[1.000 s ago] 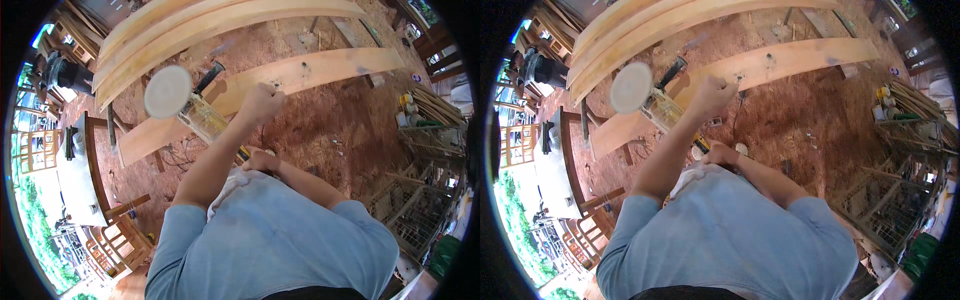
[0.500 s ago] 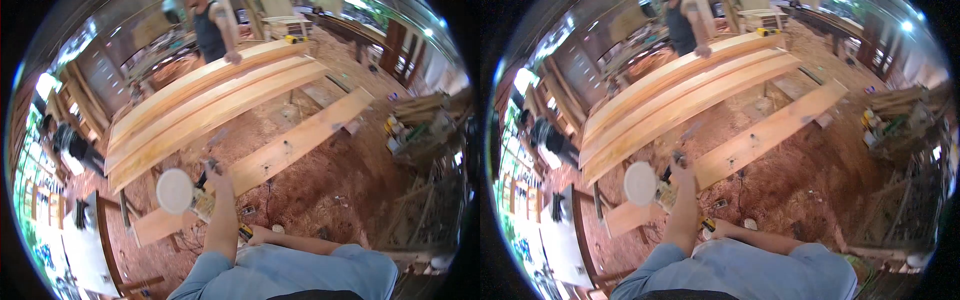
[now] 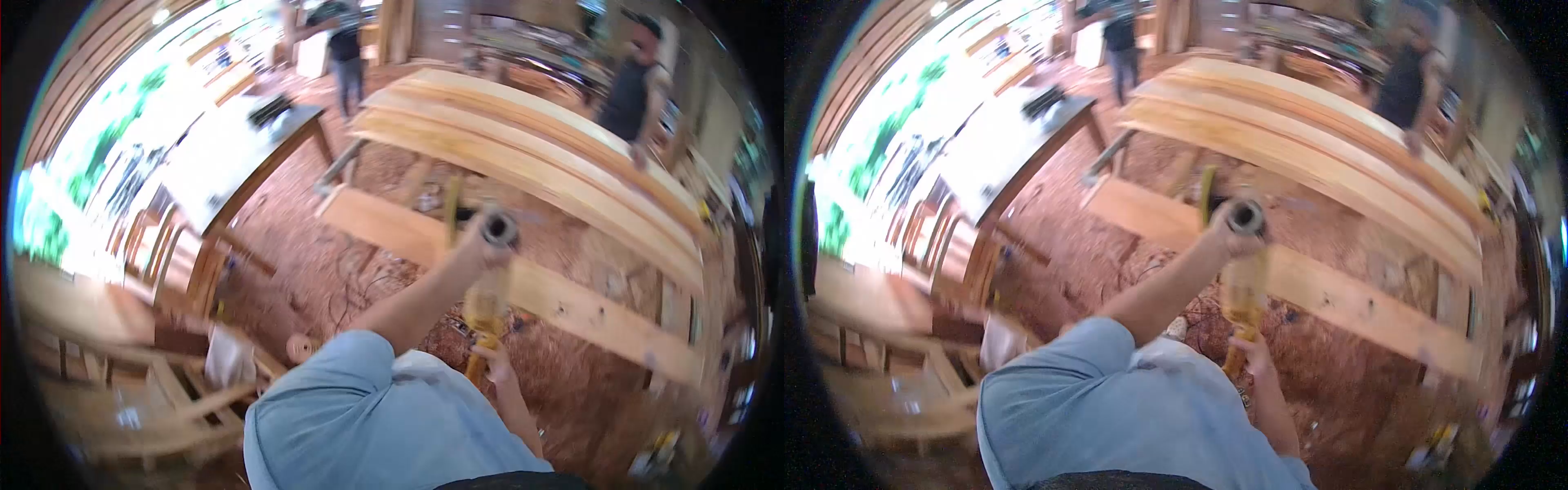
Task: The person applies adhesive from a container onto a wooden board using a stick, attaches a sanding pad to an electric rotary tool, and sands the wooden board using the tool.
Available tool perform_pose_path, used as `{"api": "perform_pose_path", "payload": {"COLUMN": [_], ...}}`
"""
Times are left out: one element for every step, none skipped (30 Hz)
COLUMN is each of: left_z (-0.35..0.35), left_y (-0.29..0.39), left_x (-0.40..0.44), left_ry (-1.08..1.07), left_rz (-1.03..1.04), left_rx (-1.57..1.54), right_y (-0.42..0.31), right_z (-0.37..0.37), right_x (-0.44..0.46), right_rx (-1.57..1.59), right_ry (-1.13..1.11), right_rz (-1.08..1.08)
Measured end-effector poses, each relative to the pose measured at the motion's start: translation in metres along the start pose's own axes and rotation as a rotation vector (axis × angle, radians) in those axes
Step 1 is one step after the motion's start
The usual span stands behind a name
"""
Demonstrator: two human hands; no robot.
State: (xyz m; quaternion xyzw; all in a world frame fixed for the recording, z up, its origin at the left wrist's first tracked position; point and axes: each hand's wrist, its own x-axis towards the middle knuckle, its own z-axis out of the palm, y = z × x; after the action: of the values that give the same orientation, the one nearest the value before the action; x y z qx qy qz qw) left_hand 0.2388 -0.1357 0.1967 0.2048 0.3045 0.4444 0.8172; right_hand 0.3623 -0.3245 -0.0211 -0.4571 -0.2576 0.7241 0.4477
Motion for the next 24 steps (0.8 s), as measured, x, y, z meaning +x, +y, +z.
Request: {"api": "perform_pose_path", "payload": {"left_z": [0.010,0.002,-0.016,-0.045,-0.050,-0.041,-0.032,-0.043,-0.042,-0.042,-0.057,-0.081,-0.096,-0.093,-0.105,-0.120,-0.131,-0.130,-0.137,-0.147,-0.159,-0.162,-0.177,-0.189], "left_y": [0.004,0.015,0.028,0.049,0.066,0.076,0.078,0.050,0.023,0.016,0.005,-0.010,-0.014,-0.012,-0.015,-0.020,-0.022,-0.011,-0.001,0.011,0.023,0.033,0.052,0.072], "left_x": [-0.011,-0.037,-0.064,-0.059,-0.067,-0.087,-0.099,-0.101,-0.115,-0.125,-0.124,-0.121,-0.117,-0.125,-0.123,-0.119,-0.119,-0.120,-0.116,-0.110,-0.104,-0.105,-0.097,-0.091], "left_ry": [0.036,-0.355,-0.730,-0.684,-0.754,-0.677,-0.582,-0.420,-0.250,-0.115,-0.124,-0.077,-0.040,0.000,-0.020,-0.032,-0.041,-0.023,-0.033,-0.023,-0.013,-0.016,-0.031,-0.019], "left_rz": [-0.484,-0.569,-0.649,-0.858,-0.393,-0.275,-0.127,0.033,0.182,0.162,0.151,0.114,0.087,-0.011,-0.036,-0.030,-0.021,-0.036,-0.051,-0.065,-0.083,-0.054,-0.073,-0.064], "left_rx": [-0.725,-0.449,-0.138,0.172,1.042,1.495,1.947,1.953,1.933,1.819,1.812,1.775,1.746,1.759,1.746,1.724,1.694,1.665,1.642,1.623,1.605,1.619,1.600,1.618], "right_y": [0.005,-0.002,-0.009,-0.012,-0.016,-0.015,-0.014,-0.012,-0.010,-0.009,-0.019,-0.038,-0.049,-0.051,-0.051,-0.055,-0.066,-0.067,-0.071,-0.078,-0.082,-0.086,-0.089,-0.094], "right_z": [-0.022,-0.036,-0.041,-0.044,-0.049,-0.053,-0.055,-0.057,-0.063,-0.069,-0.059,-0.038,-0.022,-0.023,-0.022,-0.023,-0.011,-0.004,0.005,0.020,0.035,0.043,0.060,0.076], "right_x": [-0.001,-0.009,-0.019,-0.030,-0.042,-0.055,-0.062,-0.069,-0.084,-0.095,-0.107,-0.126,-0.130,-0.132,-0.139,-0.146,-0.150,-0.150,-0.144,-0.134,-0.123,-0.118,-0.101,-0.085], "right_rx": [0.192,0.129,0.074,0.064,-0.122,-0.305,-0.302,-0.525,-0.759,-0.749,-0.749,-0.515,-0.273,-0.597,-0.596,-0.702,-0.815,-0.762,-0.773,-0.784,-0.793,-0.773,-0.777,-0.737], "right_ry": [-0.087,-0.076,-0.053,-0.056,0.000,0.062,0.083,0.104,0.115,0.145,0.153,0.222,0.295,0.299,0.317,0.282,0.243,0.245,0.257,0.239,0.220,0.207,0.221,0.227], "right_rz": [0.030,0.025,0.013,0.049,-0.124,-0.293,-0.262,-0.328,-0.377,-0.230,-0.218,-0.062,0.076,0.014,0.041,0.076,0.114,0.167,0.191,0.172,0.156,0.175,0.201,0.253]}}
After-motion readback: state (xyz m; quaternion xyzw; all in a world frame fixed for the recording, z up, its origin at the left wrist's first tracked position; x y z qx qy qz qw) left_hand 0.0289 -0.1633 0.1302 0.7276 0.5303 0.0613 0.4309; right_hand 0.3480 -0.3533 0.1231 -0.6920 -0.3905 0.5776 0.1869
